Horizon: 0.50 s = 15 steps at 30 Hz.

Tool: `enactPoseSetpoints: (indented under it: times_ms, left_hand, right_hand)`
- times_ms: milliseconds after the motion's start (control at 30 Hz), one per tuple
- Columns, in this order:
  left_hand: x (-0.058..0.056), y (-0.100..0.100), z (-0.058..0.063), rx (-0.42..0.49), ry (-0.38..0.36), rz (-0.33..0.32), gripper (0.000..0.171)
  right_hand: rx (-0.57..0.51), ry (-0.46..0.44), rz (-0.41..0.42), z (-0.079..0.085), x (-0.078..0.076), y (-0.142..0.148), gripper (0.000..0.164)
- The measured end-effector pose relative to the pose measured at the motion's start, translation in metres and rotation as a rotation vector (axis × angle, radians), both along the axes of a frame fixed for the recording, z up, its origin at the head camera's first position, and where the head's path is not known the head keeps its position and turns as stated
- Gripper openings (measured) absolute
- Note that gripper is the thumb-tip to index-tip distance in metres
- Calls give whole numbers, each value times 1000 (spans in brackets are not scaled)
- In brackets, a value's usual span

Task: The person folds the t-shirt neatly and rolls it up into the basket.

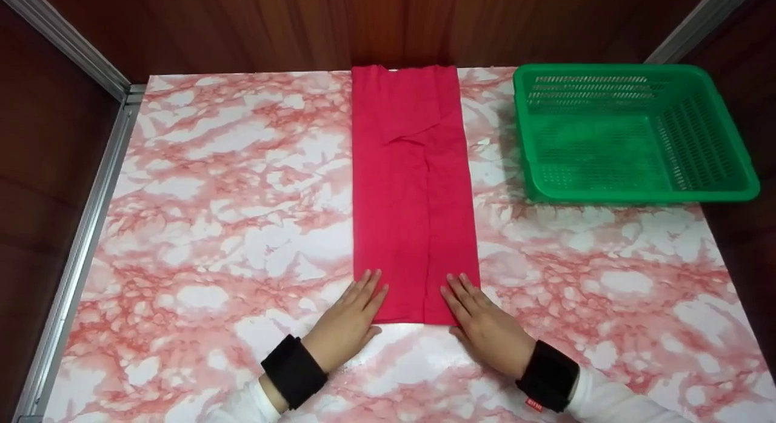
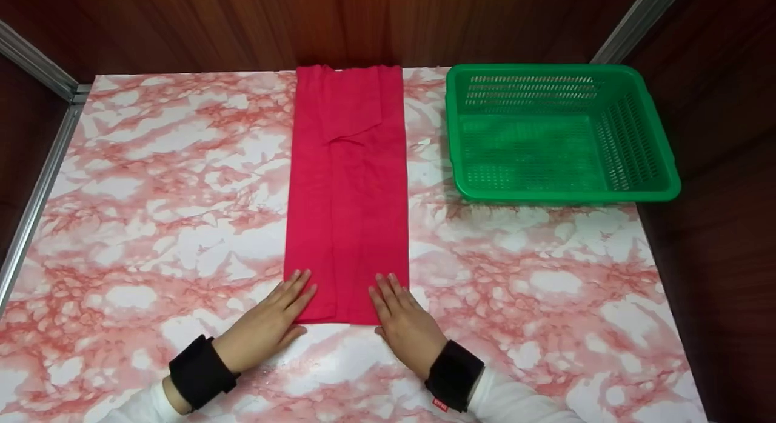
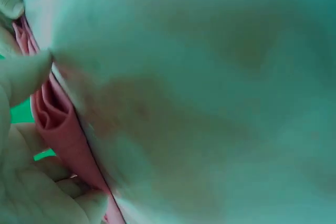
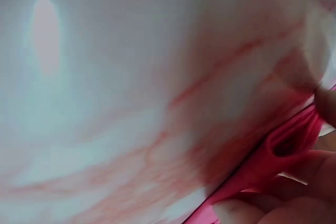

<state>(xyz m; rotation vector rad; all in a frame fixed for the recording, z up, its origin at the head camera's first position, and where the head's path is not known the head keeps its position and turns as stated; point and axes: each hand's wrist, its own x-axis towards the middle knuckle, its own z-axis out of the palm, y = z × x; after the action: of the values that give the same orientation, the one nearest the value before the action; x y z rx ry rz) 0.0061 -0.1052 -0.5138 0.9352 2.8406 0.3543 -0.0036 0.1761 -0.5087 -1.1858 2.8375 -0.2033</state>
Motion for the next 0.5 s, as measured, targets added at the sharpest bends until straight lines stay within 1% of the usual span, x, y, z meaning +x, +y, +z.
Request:
enactPoseSetpoints:
  times_ms: [67, 133, 167, 267, 400, 500]
  left_hand:
    - [3, 1, -1, -28, 67, -1, 60]
    - [4, 3, -1, -60, 140, -5, 56]
    - [3, 4, -1, -83, 178, -11, 54]
    - [2, 8, 0, -146, 281, -27, 45]
    - [-1, 12, 0, -168, 381, -26, 38]
    - [-3, 15, -1, -162, 422, -11, 34]
  right_hand:
    - [25, 89, 34, -2, 1, 0, 48]
    - [61, 183, 70, -4, 0, -1, 41]
    - [77, 229, 86, -5, 0, -2, 41]
    - [111, 352, 116, -7, -1, -5, 49]
    - [123, 437, 114, -7, -1, -9, 49]
    - [117, 449, 105, -7, -2, -11, 48]
